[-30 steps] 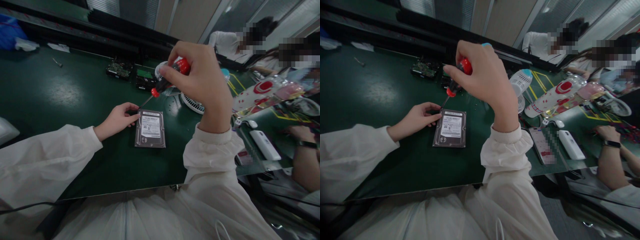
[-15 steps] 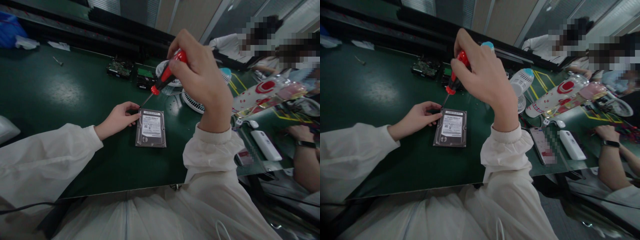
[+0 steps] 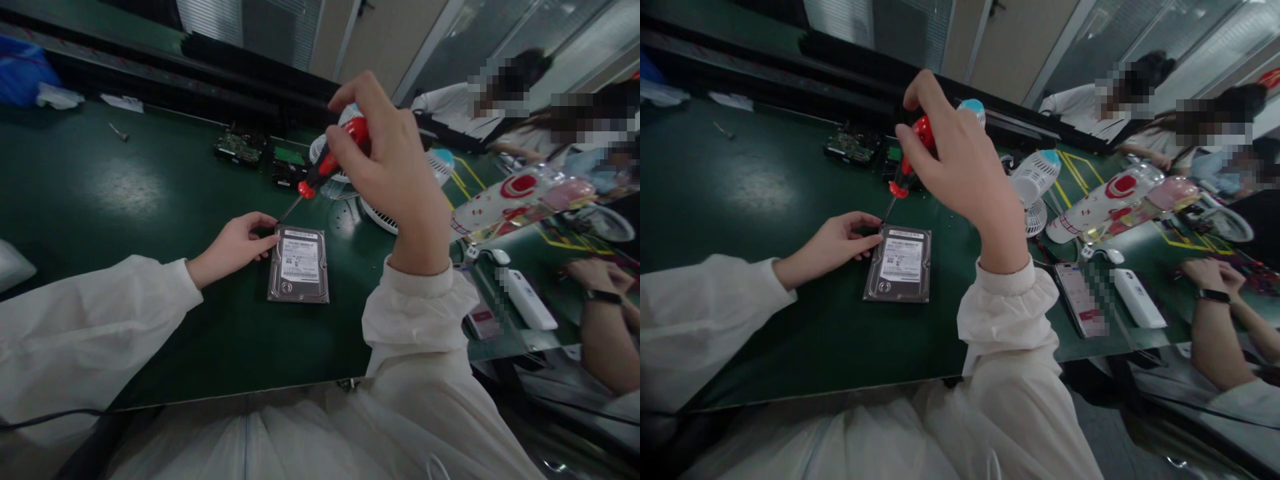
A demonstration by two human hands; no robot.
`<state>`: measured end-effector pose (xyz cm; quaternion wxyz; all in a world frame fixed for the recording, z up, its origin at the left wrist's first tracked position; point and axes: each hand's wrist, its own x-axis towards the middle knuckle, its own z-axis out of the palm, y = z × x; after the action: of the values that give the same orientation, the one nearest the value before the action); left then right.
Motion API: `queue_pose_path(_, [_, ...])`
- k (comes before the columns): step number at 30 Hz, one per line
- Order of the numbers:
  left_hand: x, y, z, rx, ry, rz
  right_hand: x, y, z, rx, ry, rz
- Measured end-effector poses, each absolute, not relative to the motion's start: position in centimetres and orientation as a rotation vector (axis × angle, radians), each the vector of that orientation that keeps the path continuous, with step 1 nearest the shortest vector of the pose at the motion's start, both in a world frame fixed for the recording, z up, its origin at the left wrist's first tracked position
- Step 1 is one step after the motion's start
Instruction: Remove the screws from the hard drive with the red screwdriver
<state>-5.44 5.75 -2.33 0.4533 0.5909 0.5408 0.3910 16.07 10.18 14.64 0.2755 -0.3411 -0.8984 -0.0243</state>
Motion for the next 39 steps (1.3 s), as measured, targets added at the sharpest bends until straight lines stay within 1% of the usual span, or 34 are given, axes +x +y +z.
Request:
queue_pose_path(3, [-5.52,5.76,-2.44,1.461,1.345,0.934,16.03,10.36,14.46,-0.950,-2.399,-0.080])
queue_pose_path(8, [-5.59,5.75,-2.75,1.438,1.326,0.925,16.36,10.62,14.35,-0.894,-2.452,0.036])
queue_pose_path(13, [-5.41,5.76,-2.78,1.434,1.346,0.914,16.25,10.80,14.16,-1.007,-2.401,-0.072])
queue_pose_path(18, [-5.29,5.69,-2.70,1.421,1.297,0.934,16.35,10.90,14.22,-0.924,-2.434,0.031])
queue_pose_path(20, [-5.28,5.65,-2.62,1.423,1.307,0.930,16.35,10.98,14.23,-0.889,-2.429,0.019])
queue_pose_path(25, [-5.31,5.66,-2.54,1.431,1.334,0.922,16.16,10.98,14.13,-0.992,-2.371,-0.084])
queue_pose_path(30, [-5.31,5.66,-2.54,1.444,1.324,0.930,16.29,10.82,14.22,-0.952,-2.419,0.015])
queue_pose_path(35, [-5.31,5.63,-2.38,1.455,1.353,0.919,16.18,10.83,14.24,-1.008,-2.360,-0.050])
queue_pose_path(39, [-5.29,5.60,-2.28,1.452,1.343,0.922,16.19,10.79,14.24,-1.050,-2.378,-0.025])
